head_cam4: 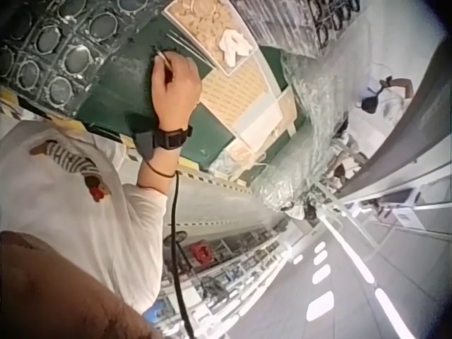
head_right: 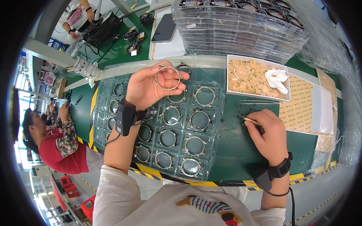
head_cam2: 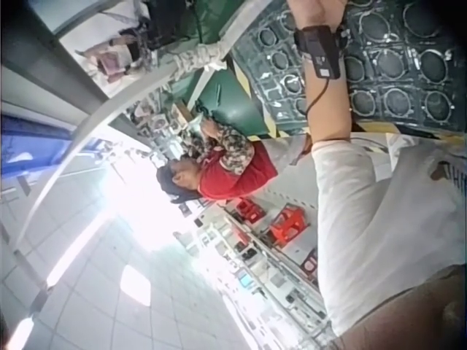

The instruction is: The person removes a watch case from a tray, scrapes the inner rim with a small tool, and presses a small piece of adhesive into the case. After repeating this process, they set the watch case back into the tray and pick up another one.

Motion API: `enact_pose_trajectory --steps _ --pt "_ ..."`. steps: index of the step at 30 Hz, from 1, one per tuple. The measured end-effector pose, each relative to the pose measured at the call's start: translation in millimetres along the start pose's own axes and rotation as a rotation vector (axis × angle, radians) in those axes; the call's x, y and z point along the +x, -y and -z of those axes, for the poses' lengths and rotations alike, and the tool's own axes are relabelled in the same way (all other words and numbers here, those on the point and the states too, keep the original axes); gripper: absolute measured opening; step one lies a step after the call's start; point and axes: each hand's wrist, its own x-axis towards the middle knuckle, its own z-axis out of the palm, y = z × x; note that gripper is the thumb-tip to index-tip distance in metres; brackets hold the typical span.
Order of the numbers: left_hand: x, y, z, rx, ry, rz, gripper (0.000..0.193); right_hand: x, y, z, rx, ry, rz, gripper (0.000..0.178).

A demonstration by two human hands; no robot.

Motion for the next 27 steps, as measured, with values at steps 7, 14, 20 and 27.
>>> enact_pose_trajectory --steps 7,14,20,27 --pt "-6.5 13.4 -69.9 0.109 0.071 0.261 0.040 -5.7 12.2 4.5 0.047 -0.199 0.010 0.015" --pt "-11.3 73.1 -110.5 0.965 0.131 0.221 0.040 -4.3 2.0 -0.9 0.021 -0.097 0.118 0.016" --pt "-9.9 102.6 -113.6 1.543 0.200 -0.183 0.049 -1.6 -6.0 1.3 -0.007 -0.209 -0.068 0.015" --pt "-4.1 99.4 -118.3 1.706 0.138 -0.324 0.052 -3.9 -3.8 7.0 -0.071 -0.232 -0.056 0.012"
